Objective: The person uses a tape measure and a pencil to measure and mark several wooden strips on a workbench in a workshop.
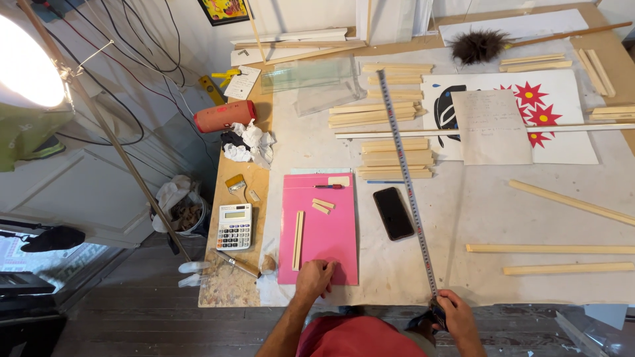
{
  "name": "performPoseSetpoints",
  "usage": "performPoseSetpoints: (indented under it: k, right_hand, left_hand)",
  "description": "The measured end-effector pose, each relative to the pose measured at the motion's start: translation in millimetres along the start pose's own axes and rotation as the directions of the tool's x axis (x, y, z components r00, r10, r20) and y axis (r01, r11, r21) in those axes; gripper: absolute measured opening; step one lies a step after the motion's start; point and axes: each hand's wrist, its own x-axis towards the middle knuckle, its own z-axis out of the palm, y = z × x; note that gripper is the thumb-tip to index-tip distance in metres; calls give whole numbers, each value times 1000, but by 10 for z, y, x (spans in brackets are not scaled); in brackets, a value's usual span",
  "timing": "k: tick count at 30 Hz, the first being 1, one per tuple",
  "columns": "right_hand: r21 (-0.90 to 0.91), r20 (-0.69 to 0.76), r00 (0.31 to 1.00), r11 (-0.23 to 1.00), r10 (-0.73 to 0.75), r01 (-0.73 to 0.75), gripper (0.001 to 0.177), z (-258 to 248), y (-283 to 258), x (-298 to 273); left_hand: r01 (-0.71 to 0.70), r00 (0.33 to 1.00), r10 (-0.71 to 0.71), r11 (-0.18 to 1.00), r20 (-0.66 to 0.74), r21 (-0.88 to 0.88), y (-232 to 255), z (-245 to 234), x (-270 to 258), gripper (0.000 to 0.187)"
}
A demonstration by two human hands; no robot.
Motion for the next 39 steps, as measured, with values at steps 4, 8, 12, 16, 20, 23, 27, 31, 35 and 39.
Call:
performPoseSetpoints:
  k: [4, 8, 12, 16, 20, 23, 27, 31, 35, 39]
  right_hand:
    - [60, -4, 1000, 998, 29, -28, 27, -4, 40, 45]
    - [36, -1, 1000, 999, -1, 1, 27, -10, -15, -53]
    - [36, 1, 1000, 999, -10, 10, 27, -32, 24, 1]
    - [66, 44, 999, 998, -21, 18, 25, -59, 121, 147]
    - [52, 51, 998, 998, 29, -32, 26, -65, 79, 167]
    - [40, 53, 998, 999, 34, -36, 26, -67, 74, 164]
    - [35, 65, 998, 999, -6, 3, 26, -81, 120, 192]
    - [3, 53, 998, 1000, -30, 30, 27, -78, -3, 36]
    - [21, 66, 997, 999, -35, 34, 27, -87, 82, 76]
    - [40, 60, 997, 998, -48, 46, 29, -81, 119, 110]
  left_hand:
    - [2, 1000, -2, 1000, -1, 2, 10, 6, 0, 49]
    - [19, 1000, -19, 1000, -5, 21, 24, 10, 8, 49]
    - [15, 999, -14, 999, -29, 44, 16, 32, 14, 51]
    - [12, 998, -10, 999, -58, 36, 29, 39, -11, 52]
    - [21, 996, -15, 998, -93, 59, 13, 68, 14, 56]
    - [48, 995, -41, 996, -96, 71, 15, 71, 33, 58]
    - [56, 994, -48, 996, -102, 75, 25, 75, 33, 57]
    - [51, 994, -45, 997, -95, 63, 46, 67, 14, 54]
    - [55, 996, -49, 996, -74, 74, 71, 61, 15, 51]
    - [62, 996, -58, 996, -71, 61, 98, 39, 6, 51]
